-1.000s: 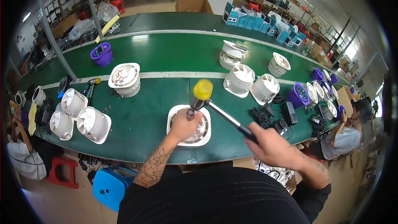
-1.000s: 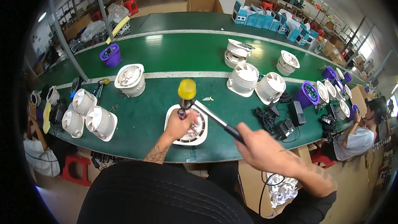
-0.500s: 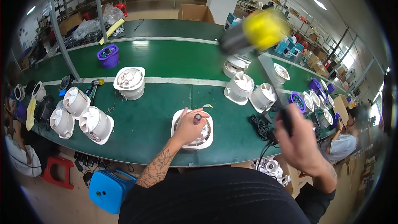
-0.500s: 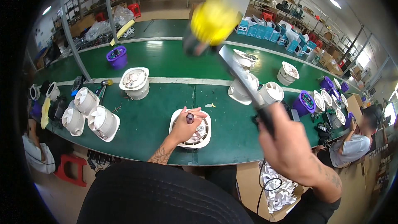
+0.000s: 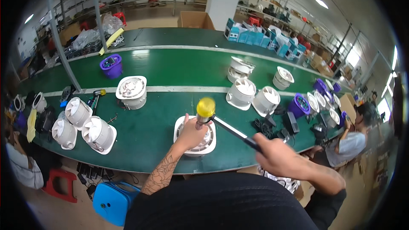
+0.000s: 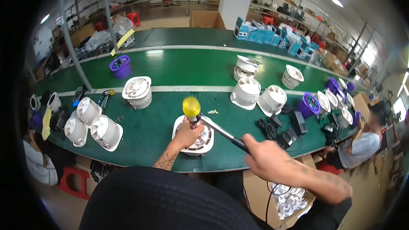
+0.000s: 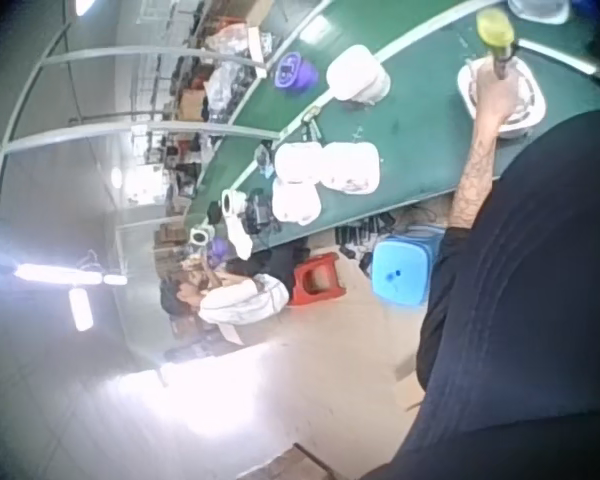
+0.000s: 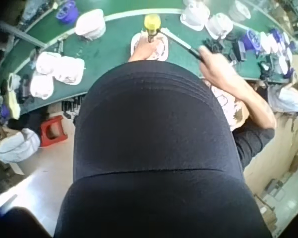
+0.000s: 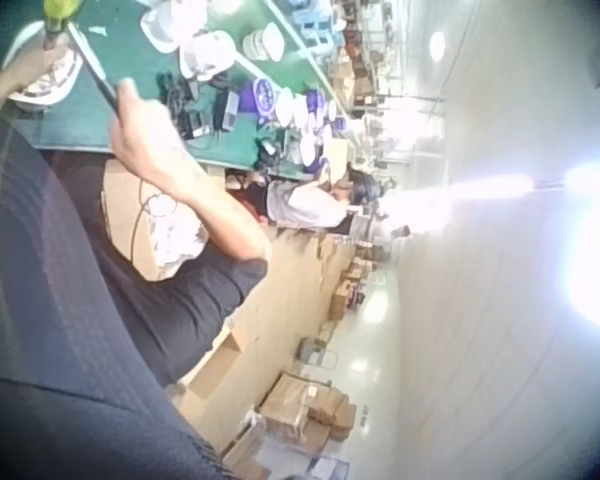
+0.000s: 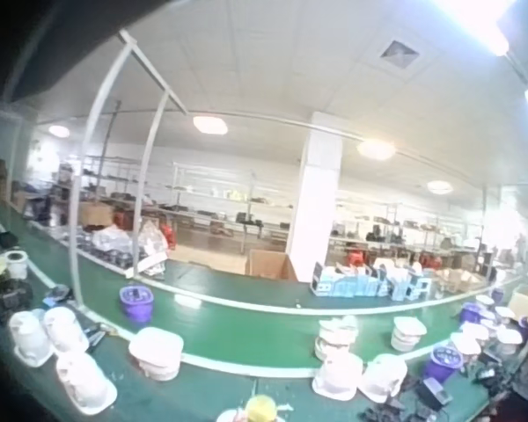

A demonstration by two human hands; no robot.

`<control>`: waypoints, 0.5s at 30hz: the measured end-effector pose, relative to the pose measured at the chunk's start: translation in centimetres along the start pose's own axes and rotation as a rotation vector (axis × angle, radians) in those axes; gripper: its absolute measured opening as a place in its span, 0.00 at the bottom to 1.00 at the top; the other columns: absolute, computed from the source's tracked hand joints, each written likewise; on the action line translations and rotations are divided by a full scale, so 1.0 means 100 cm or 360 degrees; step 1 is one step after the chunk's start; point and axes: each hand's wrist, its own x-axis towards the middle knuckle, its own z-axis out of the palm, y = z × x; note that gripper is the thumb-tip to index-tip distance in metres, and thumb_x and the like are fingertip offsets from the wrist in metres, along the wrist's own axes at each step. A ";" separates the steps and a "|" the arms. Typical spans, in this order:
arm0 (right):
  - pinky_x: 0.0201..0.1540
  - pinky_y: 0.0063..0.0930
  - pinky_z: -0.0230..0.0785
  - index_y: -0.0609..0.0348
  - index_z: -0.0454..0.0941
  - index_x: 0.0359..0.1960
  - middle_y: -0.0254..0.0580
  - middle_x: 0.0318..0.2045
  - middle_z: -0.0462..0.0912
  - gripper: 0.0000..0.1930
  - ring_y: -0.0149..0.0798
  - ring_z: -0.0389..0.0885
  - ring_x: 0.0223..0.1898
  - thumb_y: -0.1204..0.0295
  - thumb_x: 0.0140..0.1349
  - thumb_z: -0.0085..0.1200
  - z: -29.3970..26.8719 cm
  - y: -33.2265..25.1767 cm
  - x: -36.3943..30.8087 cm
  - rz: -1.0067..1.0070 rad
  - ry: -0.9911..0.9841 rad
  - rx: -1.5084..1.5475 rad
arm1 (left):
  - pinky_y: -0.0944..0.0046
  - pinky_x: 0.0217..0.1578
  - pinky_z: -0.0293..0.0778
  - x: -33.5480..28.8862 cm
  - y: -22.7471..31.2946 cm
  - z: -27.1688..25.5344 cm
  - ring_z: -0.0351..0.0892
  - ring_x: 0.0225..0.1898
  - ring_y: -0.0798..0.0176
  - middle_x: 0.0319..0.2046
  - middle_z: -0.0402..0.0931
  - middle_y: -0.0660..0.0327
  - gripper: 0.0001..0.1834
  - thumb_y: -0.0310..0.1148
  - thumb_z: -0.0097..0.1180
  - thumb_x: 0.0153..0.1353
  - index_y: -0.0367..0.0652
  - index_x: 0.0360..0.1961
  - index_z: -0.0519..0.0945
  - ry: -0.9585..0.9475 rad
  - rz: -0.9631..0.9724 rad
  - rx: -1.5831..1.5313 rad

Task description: The person assembles small electronic devices on a factory assembly line. They use a hammer and a metal rod to secure components inside white and purple plastic housings, then place the finished units on the table.

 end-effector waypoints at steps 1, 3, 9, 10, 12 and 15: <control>0.30 0.57 0.66 0.64 0.60 0.40 0.64 0.19 0.74 0.12 0.70 0.75 0.26 0.76 0.57 0.48 -0.018 -0.012 -0.008 -0.0111 0.0094 0.0096 | 0.43 0.69 0.25 -0.006 -0.012 -0.004 0.62 0.66 0.53 0.45 0.82 0.64 0.09 0.31 0.48 0.58 0.40 0.26 0.78 0.0030 0.0195 0.0204; 0.28 0.56 0.66 0.64 0.62 0.40 0.64 0.19 0.75 0.10 0.68 0.76 0.25 0.77 0.58 0.47 -0.039 -0.029 -0.010 -0.0081 0.0517 0.0167 | 0.43 0.69 0.26 -0.010 -0.011 -0.010 0.60 0.68 0.53 0.41 0.83 0.61 0.10 0.31 0.48 0.57 0.39 0.26 0.79 0.0098 0.0176 0.0183; 0.28 0.55 0.67 0.66 0.62 0.37 0.67 0.20 0.75 0.09 0.68 0.76 0.25 0.78 0.57 0.48 0.006 0.008 0.009 0.0033 0.0124 0.0009 | 0.42 0.69 0.25 -0.006 -0.004 -0.002 0.64 0.64 0.52 0.43 0.82 0.59 0.15 0.33 0.45 0.57 0.37 0.38 0.81 0.0000 0.0183 0.0258; 0.28 0.54 0.67 0.66 0.62 0.37 0.66 0.20 0.75 0.09 0.67 0.76 0.25 0.78 0.57 0.48 -0.015 -0.008 -0.001 0.0040 0.0195 0.0050 | 0.42 0.69 0.25 -0.009 -0.007 -0.007 0.63 0.65 0.52 0.44 0.82 0.59 0.16 0.34 0.45 0.58 0.37 0.38 0.81 0.0028 0.0159 0.0269; 0.27 0.53 0.66 0.65 0.61 0.38 0.64 0.19 0.74 0.10 0.66 0.76 0.25 0.78 0.57 0.48 -0.041 -0.030 -0.010 -0.0031 0.0455 0.0197 | 0.43 0.69 0.26 -0.013 -0.008 -0.014 0.61 0.66 0.53 0.44 0.82 0.58 0.16 0.33 0.45 0.58 0.38 0.39 0.81 0.0075 0.0169 0.0264; 0.27 0.53 0.67 0.67 0.60 0.38 0.62 0.18 0.74 0.11 0.67 0.76 0.25 0.78 0.58 0.47 -0.018 -0.017 -0.001 -0.0213 0.0367 0.0142 | 0.45 0.70 0.27 -0.008 -0.012 -0.010 0.62 0.66 0.54 0.43 0.82 0.58 0.17 0.33 0.45 0.58 0.38 0.43 0.81 0.0041 0.0216 0.0358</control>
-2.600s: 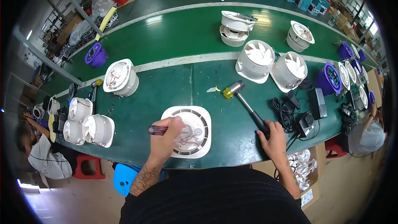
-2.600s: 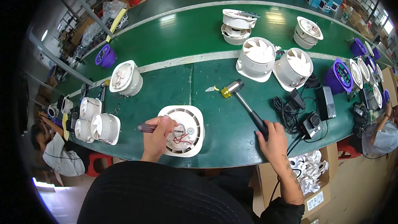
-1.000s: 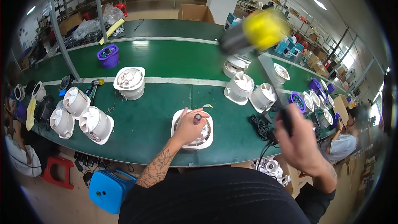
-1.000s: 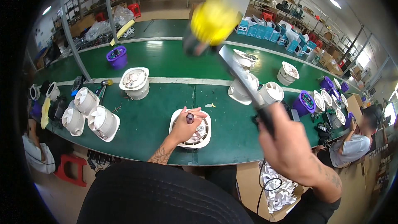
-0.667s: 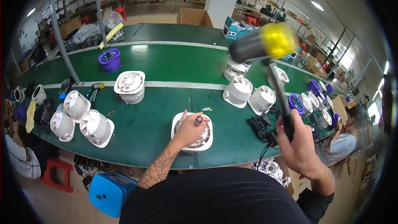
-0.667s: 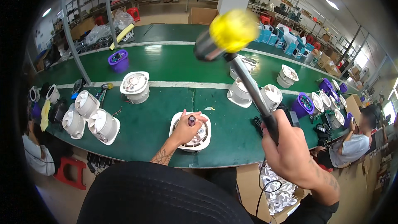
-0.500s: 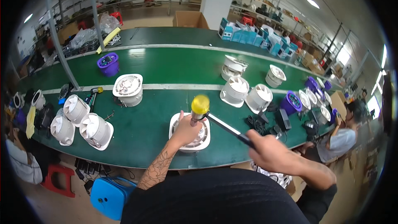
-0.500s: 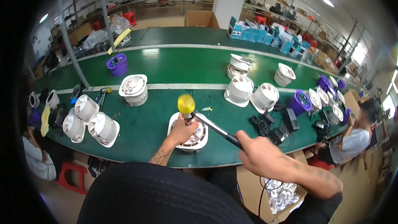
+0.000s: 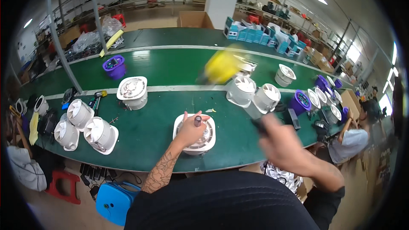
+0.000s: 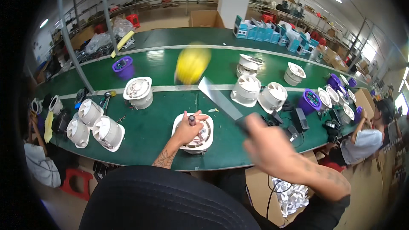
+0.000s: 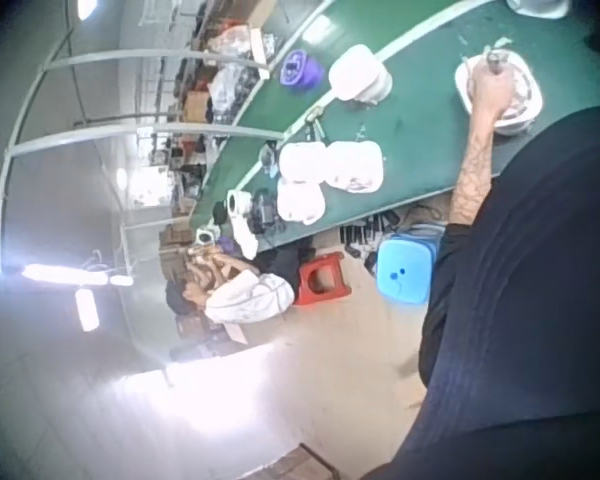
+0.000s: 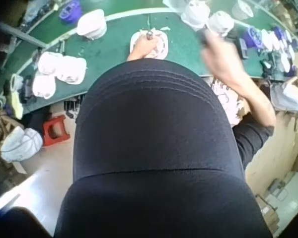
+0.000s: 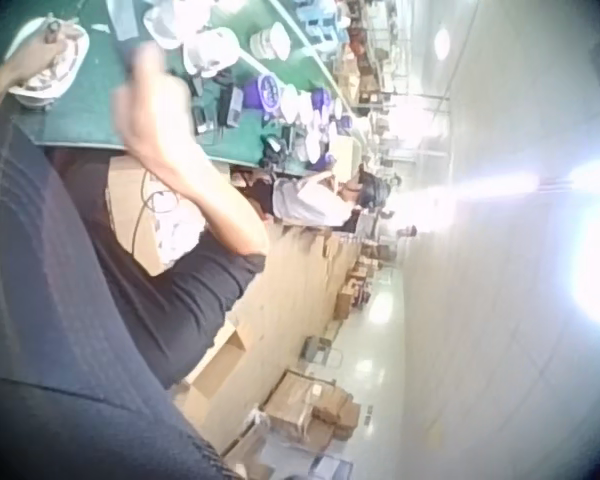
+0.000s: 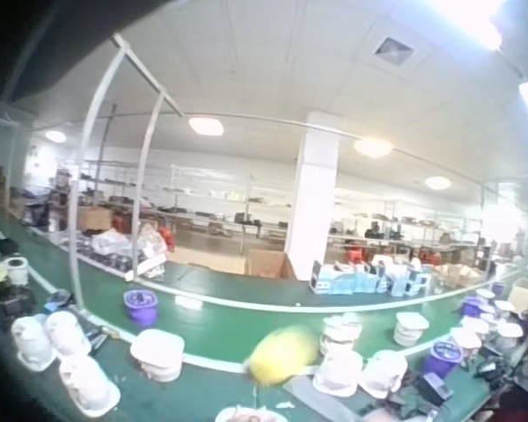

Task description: The person assembles small electronic devices on a factory assembly line. They use a hammer and a metal rod to secure components inside white and purple plastic housings, then place the finished units on the table.

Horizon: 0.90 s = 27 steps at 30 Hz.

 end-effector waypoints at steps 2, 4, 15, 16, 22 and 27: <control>0.31 0.57 0.67 0.66 0.59 0.39 0.66 0.19 0.74 0.12 0.70 0.74 0.27 0.76 0.57 0.47 0.032 0.025 0.006 0.0124 -0.0518 -0.0180 | 0.42 0.69 0.29 0.009 0.000 0.004 0.61 0.67 0.51 0.46 0.81 0.59 0.14 0.32 0.46 0.55 0.36 0.35 0.82 -0.0057 0.0048 0.0005; 0.31 0.57 0.66 0.66 0.60 0.38 0.66 0.19 0.74 0.11 0.71 0.74 0.27 0.77 0.57 0.48 0.002 0.010 0.000 0.0110 -0.0249 -0.0066 | 0.41 0.69 0.28 0.004 -0.004 0.006 0.60 0.67 0.50 0.47 0.81 0.59 0.14 0.32 0.46 0.55 0.35 0.34 0.82 0.0004 0.0114 0.0055; 0.29 0.55 0.66 0.65 0.60 0.39 0.64 0.17 0.73 0.11 0.69 0.75 0.26 0.77 0.57 0.47 -0.013 0.000 0.004 0.0227 -0.0156 0.0009 | 0.48 0.71 0.34 -0.001 0.001 -0.011 0.58 0.68 0.56 0.36 0.78 0.61 0.23 0.33 0.47 0.58 0.39 0.55 0.74 -0.0064 0.0116 0.0260; 0.29 0.56 0.65 0.65 0.60 0.38 0.63 0.16 0.73 0.11 0.69 0.74 0.25 0.78 0.56 0.47 -0.016 -0.001 0.000 0.0056 0.0002 0.0065 | 0.46 0.70 0.35 -0.001 -0.003 -0.007 0.59 0.68 0.56 0.28 0.79 0.64 0.25 0.32 0.48 0.58 0.40 0.58 0.73 -0.0038 0.0156 0.0246; 0.28 0.56 0.67 0.66 0.59 0.38 0.63 0.16 0.73 0.11 0.67 0.75 0.25 0.78 0.56 0.47 0.039 0.040 -0.003 0.0044 -0.0310 -0.0068 | 0.49 0.71 0.38 0.005 -0.005 0.002 0.78 0.37 0.56 0.27 0.80 0.58 0.17 0.34 0.48 0.56 0.39 0.45 0.77 0.0027 0.0156 0.0077; 0.28 0.56 0.67 0.66 0.59 0.38 0.63 0.17 0.73 0.11 0.68 0.74 0.25 0.77 0.56 0.47 0.026 0.029 0.001 0.0122 -0.0288 -0.0088 | 0.50 0.71 0.40 0.010 -0.008 -0.006 0.72 0.55 0.52 0.32 0.80 0.54 0.24 0.34 0.51 0.56 0.35 0.54 0.74 -0.0070 -0.0017 0.0114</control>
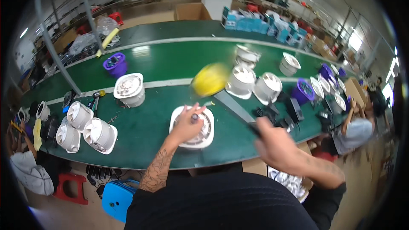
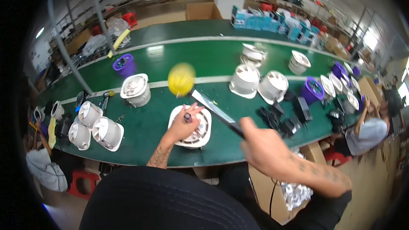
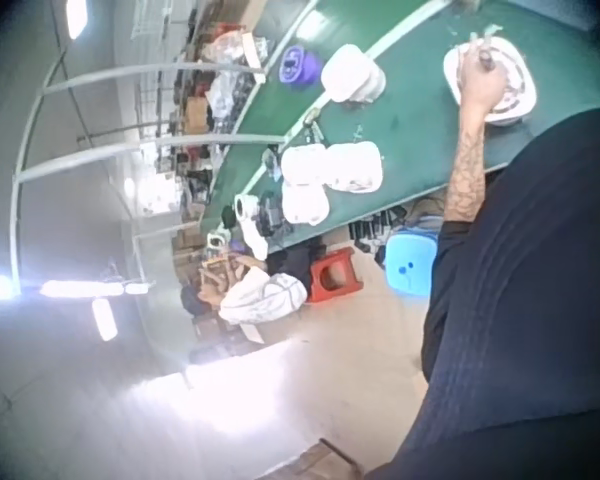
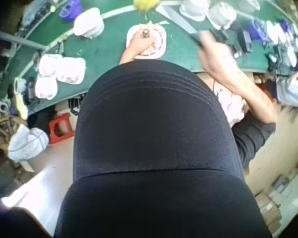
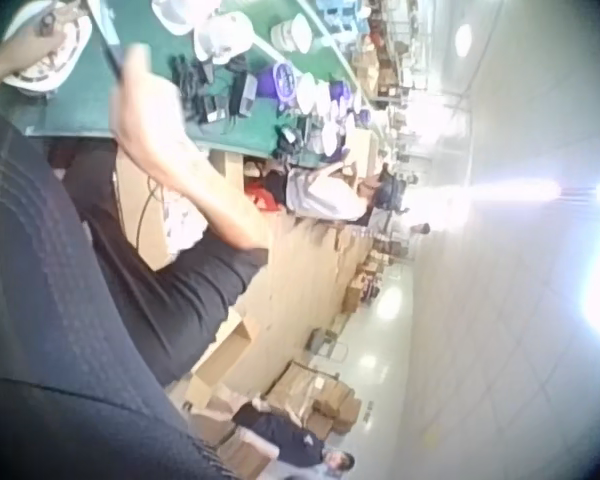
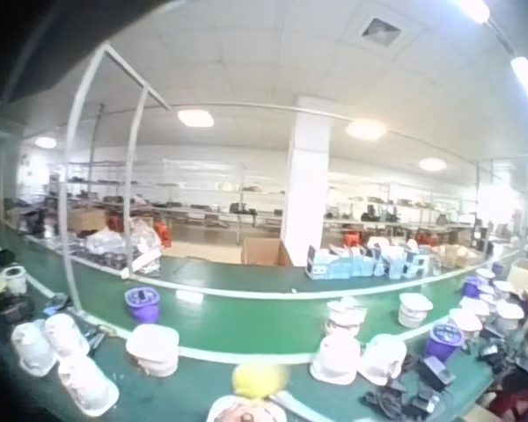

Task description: The person assembles small electronic devices on a factory assembly line. They use a hammer and a metal rod to secure components inside white and purple plastic housings, then place the finished units on the table.

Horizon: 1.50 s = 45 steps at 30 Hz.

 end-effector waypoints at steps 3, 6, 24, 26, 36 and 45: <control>0.29 0.56 0.66 0.66 0.59 0.38 0.63 0.17 0.73 0.11 0.68 0.74 0.25 0.77 0.56 0.47 0.009 0.023 -0.005 -0.0066 0.0058 0.0033 | 0.51 0.71 0.41 -0.006 0.001 0.006 0.61 0.67 0.55 0.53 0.76 0.52 0.22 0.34 0.51 0.56 0.36 0.51 0.76 -0.0040 0.0137 0.0103; 0.28 0.54 0.66 0.66 0.60 0.38 0.60 0.16 0.71 0.11 0.66 0.74 0.24 0.79 0.55 0.48 -0.033 -0.008 -0.026 -0.0070 0.0277 0.0045 | 0.50 0.71 0.41 -0.010 0.009 0.000 0.60 0.67 0.56 0.54 0.75 0.55 0.20 0.33 0.48 0.58 0.36 0.51 0.78 -0.0038 0.0127 0.0148; 0.31 0.56 0.68 0.66 0.62 0.39 0.68 0.19 0.74 0.13 0.71 0.74 0.26 0.76 0.55 0.50 0.022 0.026 -0.010 0.0025 -0.0050 0.0136 | 0.51 0.70 0.41 -0.002 -0.003 0.008 0.60 0.67 0.55 0.51 0.78 0.56 0.22 0.30 0.46 0.58 0.38 0.54 0.76 -0.0025 0.0222 0.0151; 0.30 0.56 0.67 0.65 0.62 0.40 0.68 0.19 0.74 0.12 0.70 0.74 0.25 0.78 0.55 0.48 -0.008 0.013 -0.024 0.0023 0.0214 0.0131 | 0.53 0.70 0.42 -0.011 -0.004 0.007 0.65 0.63 0.56 0.53 0.76 0.51 0.23 0.33 0.48 0.57 0.41 0.55 0.75 -0.0031 0.0153 0.0119; 0.31 0.59 0.65 0.63 0.63 0.41 0.66 0.21 0.75 0.11 0.70 0.75 0.27 0.72 0.62 0.47 0.096 0.131 0.042 0.0407 0.0517 0.0280 | 0.59 0.39 0.68 -0.010 0.021 0.003 0.73 0.36 0.56 0.28 0.80 0.57 0.09 0.26 0.59 0.53 0.38 0.17 0.78 0.0654 0.0450 0.0320; 0.38 0.56 0.68 0.63 0.66 0.49 0.61 0.34 0.79 0.16 0.65 0.78 0.36 0.70 0.61 0.51 0.165 0.162 0.089 0.0506 0.0434 0.0104 | 0.72 0.14 0.60 -0.019 0.024 -0.007 0.66 0.12 0.77 0.11 0.70 0.65 0.18 0.32 0.55 0.63 0.41 0.15 0.73 0.0533 -0.0110 -0.0679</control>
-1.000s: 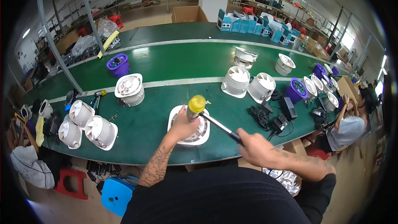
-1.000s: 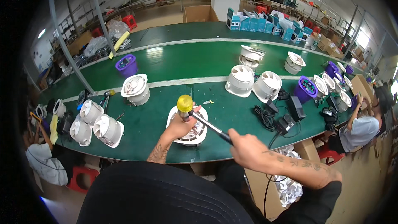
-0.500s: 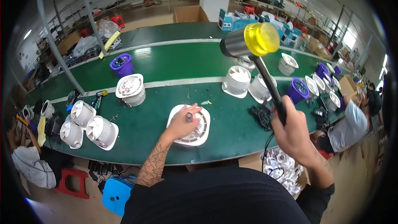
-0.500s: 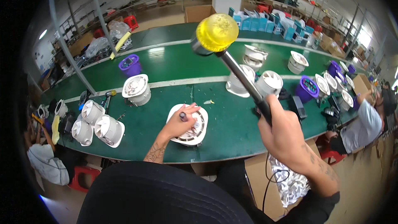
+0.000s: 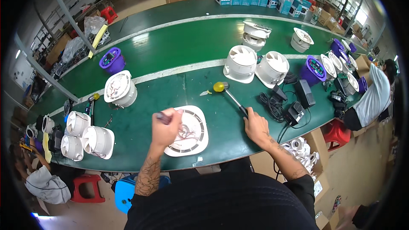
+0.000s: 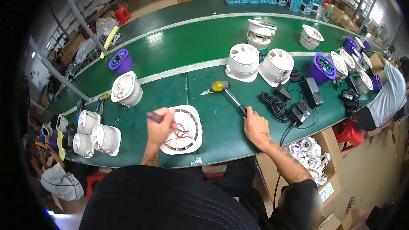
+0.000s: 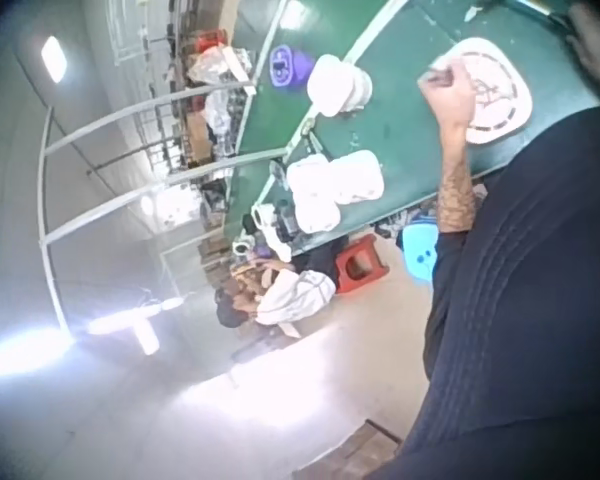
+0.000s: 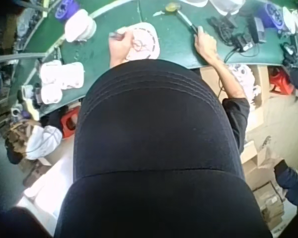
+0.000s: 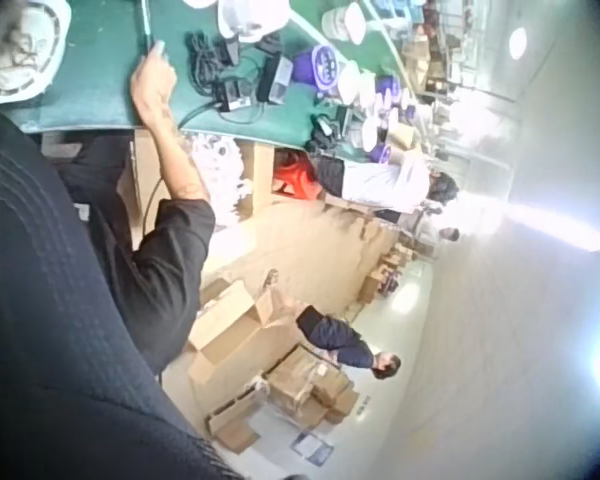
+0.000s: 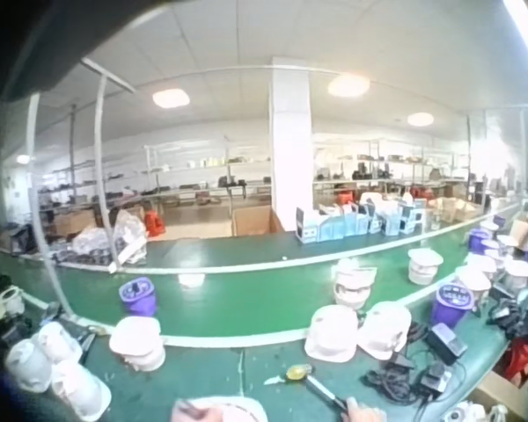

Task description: The person assembles small electronic devices on a factory assembly line. They use a hammer and a metal rod to secure components inside white and purple plastic housings, then place the finished units on the table.

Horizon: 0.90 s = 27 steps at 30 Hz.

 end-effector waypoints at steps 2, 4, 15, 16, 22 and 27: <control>0.42 0.53 0.68 0.64 0.66 0.53 0.61 0.37 0.77 0.20 0.61 0.77 0.42 0.69 0.61 0.52 0.000 -0.013 0.002 -0.0341 0.0317 -0.0155 | 0.74 0.13 0.59 0.004 0.021 -0.020 0.64 0.11 0.77 0.12 0.70 0.65 0.19 0.33 0.51 0.65 0.41 0.16 0.71 0.0195 0.0015 -0.0153; 0.51 0.47 0.66 0.66 0.64 0.59 0.61 0.44 0.75 0.27 0.56 0.72 0.51 0.67 0.61 0.54 -0.010 -0.041 0.008 -0.0528 0.0366 -0.0041 | 0.70 0.09 0.59 -0.002 0.041 -0.052 0.62 0.08 0.72 0.09 0.65 0.62 0.16 0.31 0.46 0.65 0.38 0.20 0.71 0.0402 0.0102 -0.0689; 0.45 0.34 0.74 0.68 0.73 0.50 0.57 0.38 0.83 0.33 0.48 0.83 0.39 0.57 0.46 0.67 -0.001 -0.153 0.079 -0.0638 -0.0900 0.0601 | 0.74 0.09 0.62 -0.087 -0.035 -0.057 0.72 0.13 0.73 0.31 0.78 0.59 0.29 0.32 0.56 0.60 0.41 0.62 0.65 -0.0192 -0.1135 -0.0219; 0.45 0.34 0.74 0.69 0.74 0.49 0.56 0.38 0.83 0.32 0.47 0.83 0.39 0.58 0.46 0.67 0.001 -0.151 0.079 -0.0616 -0.0876 0.0644 | 0.74 0.10 0.63 -0.089 -0.044 -0.049 0.72 0.13 0.73 0.28 0.76 0.60 0.28 0.35 0.56 0.62 0.40 0.61 0.64 -0.0202 -0.1066 -0.0230; 0.40 0.30 0.74 0.71 0.75 0.44 0.51 0.34 0.82 0.24 0.38 0.82 0.35 0.65 0.50 0.64 0.014 -0.138 0.077 -0.0213 -0.0675 0.0985 | 0.74 0.11 0.65 -0.069 -0.042 -0.037 0.69 0.13 0.73 0.39 0.74 0.57 0.37 0.31 0.51 0.64 0.42 0.71 0.50 0.0006 -0.0674 -0.0421; 0.38 0.26 0.75 0.72 0.72 0.47 0.48 0.38 0.81 0.20 0.35 0.82 0.36 0.72 0.56 0.59 0.020 -0.139 0.069 -0.0054 -0.0579 0.1308 | 0.71 0.15 0.67 -0.048 -0.055 -0.021 0.68 0.15 0.74 0.36 0.75 0.60 0.36 0.27 0.57 0.57 0.37 0.67 0.59 0.0289 -0.0438 -0.0455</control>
